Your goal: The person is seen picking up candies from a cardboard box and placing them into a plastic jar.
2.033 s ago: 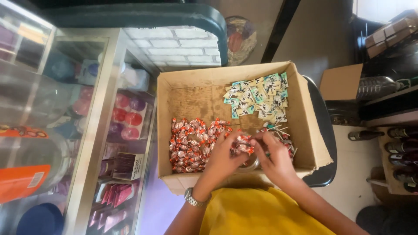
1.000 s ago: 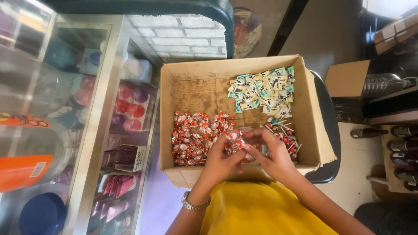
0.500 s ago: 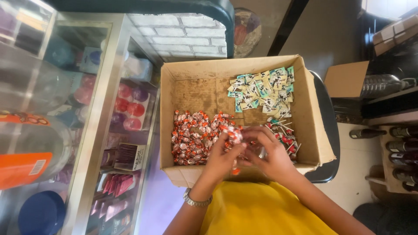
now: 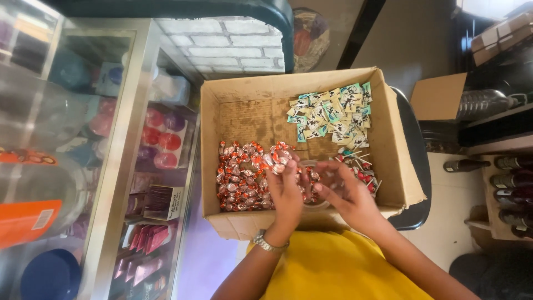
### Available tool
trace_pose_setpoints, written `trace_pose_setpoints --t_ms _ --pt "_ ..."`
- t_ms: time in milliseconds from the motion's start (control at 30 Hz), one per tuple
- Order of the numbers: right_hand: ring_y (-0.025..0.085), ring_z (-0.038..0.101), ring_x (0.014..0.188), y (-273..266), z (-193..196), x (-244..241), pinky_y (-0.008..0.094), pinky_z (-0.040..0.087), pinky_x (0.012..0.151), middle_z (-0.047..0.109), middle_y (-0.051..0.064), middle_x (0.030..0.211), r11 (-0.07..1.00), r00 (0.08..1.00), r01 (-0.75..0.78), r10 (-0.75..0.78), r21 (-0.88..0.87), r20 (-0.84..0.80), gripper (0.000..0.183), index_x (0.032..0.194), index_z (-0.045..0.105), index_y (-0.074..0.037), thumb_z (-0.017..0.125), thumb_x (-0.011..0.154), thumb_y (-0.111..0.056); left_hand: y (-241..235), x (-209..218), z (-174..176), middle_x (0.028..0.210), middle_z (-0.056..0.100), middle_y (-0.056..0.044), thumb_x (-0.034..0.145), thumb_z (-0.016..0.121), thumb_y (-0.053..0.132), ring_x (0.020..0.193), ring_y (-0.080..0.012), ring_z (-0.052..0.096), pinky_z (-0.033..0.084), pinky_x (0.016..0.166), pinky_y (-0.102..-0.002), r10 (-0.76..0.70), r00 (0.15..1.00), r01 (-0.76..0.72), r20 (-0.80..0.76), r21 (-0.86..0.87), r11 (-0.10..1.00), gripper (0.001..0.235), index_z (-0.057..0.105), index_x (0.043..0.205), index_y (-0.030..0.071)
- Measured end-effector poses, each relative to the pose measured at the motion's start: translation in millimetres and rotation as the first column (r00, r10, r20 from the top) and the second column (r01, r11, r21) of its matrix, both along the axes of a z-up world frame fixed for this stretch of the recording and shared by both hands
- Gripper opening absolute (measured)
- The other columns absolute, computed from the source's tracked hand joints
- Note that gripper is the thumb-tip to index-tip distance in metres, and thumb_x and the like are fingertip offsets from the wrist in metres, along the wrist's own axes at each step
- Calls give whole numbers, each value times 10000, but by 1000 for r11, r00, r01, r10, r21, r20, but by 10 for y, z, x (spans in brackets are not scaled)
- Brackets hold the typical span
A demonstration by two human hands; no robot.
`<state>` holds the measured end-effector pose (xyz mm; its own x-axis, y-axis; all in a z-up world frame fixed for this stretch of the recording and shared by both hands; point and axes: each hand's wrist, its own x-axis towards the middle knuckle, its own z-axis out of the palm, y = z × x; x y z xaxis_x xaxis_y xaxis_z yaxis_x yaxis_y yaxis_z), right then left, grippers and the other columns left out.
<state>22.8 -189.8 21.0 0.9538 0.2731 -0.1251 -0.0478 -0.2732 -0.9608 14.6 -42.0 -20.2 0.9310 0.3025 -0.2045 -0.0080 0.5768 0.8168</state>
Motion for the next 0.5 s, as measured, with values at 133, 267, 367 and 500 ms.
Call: trace_pose_setpoints --t_ms 133,267,367,500 --pt "100 643 1111 -42 -256 -23 260 555 933 677 61 1225 901 966 -27 135 433 -221 399 1375 523 -17 599 1010 -158 -209 42 18 1113 579 -54 1043 581 92 915 -116 587 510 781 -262 17 942 -54 334 102 993 207 471 1217 64" --pt "117 640 1051 -39 -68 -14 273 538 859 685 88 1173 963 992 6 27 271 -120 373 1365 553 -13 609 1026 -158 -227 -94 33 1264 513 -73 1081 536 110 1040 -137 570 511 941 -296 -96 896 -45 433 305 951 259 425 1314 82" --pt "148 748 900 -70 70 10 288 586 750 720 63 1165 990 997 58 -64 -125 -48 391 1297 592 -57 656 930 -178 -212 -170 -145 1203 596 -116 1125 519 105 1073 -163 593 525 964 -300 -163 936 70 311 292 954 248 471 1362 47" --pt "175 720 950 -115 56 29 298 566 816 749 112 1128 986 983 58 -28 -159 183 284 1226 663 -42 685 976 -175 -141 -175 51 1205 610 -108 1063 534 120 993 -166 645 575 700 -291 -121 971 100 208 109 989 246 488 1293 46"
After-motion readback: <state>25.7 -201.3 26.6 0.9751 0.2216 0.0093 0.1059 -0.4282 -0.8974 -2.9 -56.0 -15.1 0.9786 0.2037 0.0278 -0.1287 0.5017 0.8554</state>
